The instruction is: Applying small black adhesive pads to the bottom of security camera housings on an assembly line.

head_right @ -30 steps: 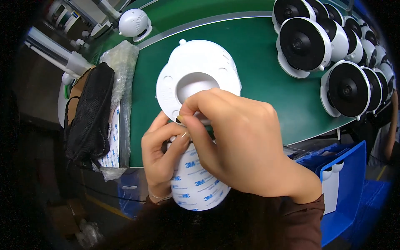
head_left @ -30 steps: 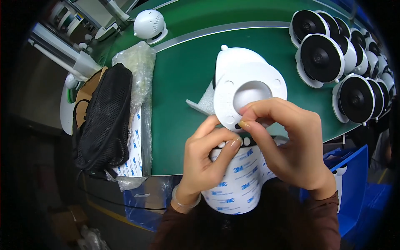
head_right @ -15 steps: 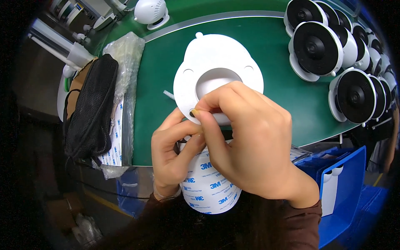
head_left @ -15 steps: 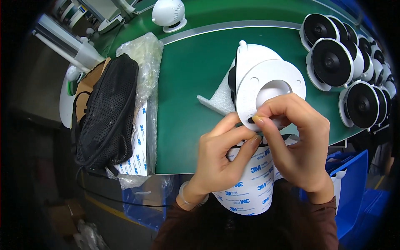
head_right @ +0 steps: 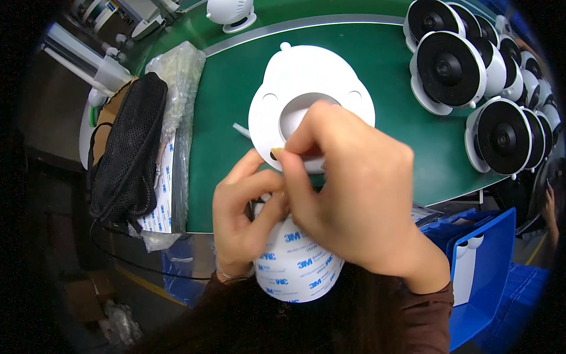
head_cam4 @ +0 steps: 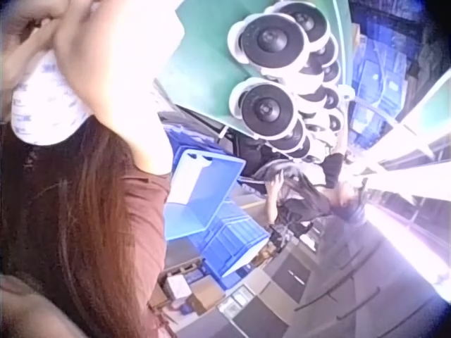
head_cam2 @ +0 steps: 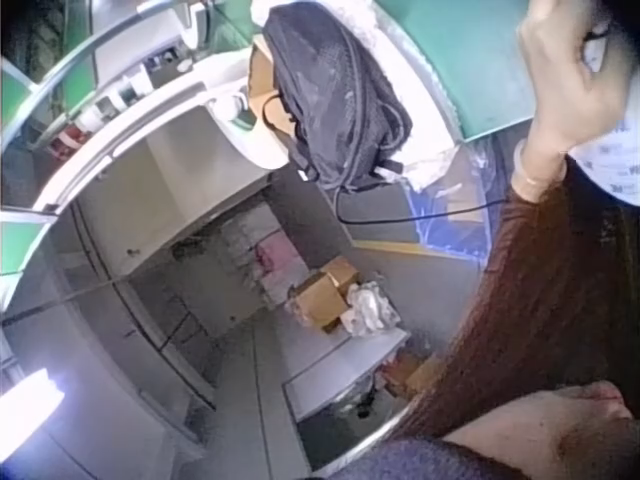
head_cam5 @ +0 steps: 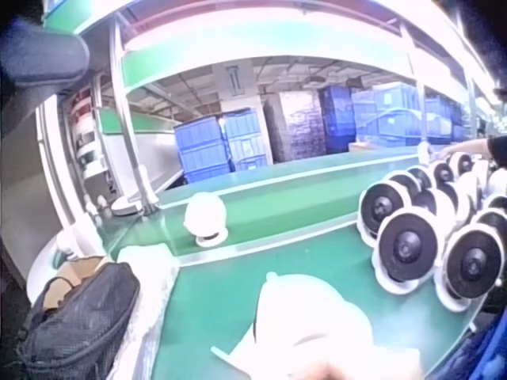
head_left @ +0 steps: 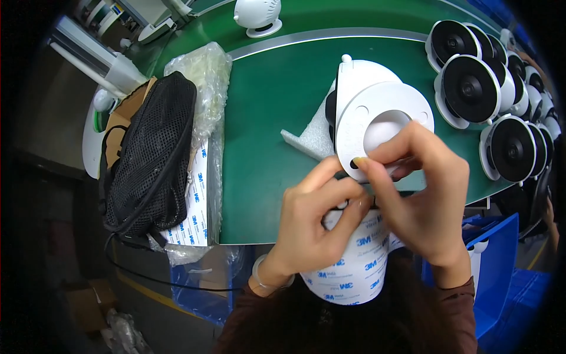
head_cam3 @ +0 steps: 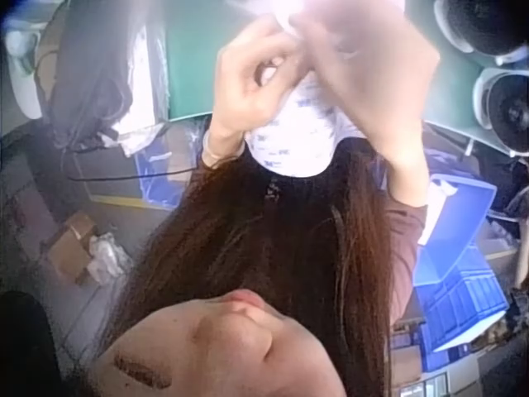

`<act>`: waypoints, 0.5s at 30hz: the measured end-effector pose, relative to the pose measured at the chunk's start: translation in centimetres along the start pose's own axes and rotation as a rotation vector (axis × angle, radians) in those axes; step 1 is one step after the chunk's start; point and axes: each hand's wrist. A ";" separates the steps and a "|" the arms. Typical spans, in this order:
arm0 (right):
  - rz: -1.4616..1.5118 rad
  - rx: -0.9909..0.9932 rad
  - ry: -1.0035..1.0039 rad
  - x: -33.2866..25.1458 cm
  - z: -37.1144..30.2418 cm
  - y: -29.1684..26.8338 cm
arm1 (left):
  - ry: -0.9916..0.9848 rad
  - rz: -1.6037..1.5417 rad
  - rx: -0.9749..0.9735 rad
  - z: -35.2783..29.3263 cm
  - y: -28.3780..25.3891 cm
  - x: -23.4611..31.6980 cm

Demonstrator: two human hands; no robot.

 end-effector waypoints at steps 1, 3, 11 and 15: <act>0.059 0.012 0.071 0.0 0.1 0.0 | 0.002 -0.004 -0.005 -0.3 -0.1 0.2; 0.115 0.139 0.050 0.7 -0.2 0.3 | 0.020 0.134 -0.043 -1.3 -0.5 0.7; 0.221 -0.354 -0.065 2.0 -3.2 -2.8 | 0.052 0.213 -0.115 -2.7 -1.7 2.4; 0.256 -0.409 -0.034 2.5 -3.8 -2.3 | 0.212 0.554 -0.120 -1.8 -1.6 1.7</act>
Point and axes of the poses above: each hand's wrist, its own z-axis towards the middle knuckle, its own y-axis out of the palm, x = y × z, and after that the axes turned 11 degrees about -z, right-handed
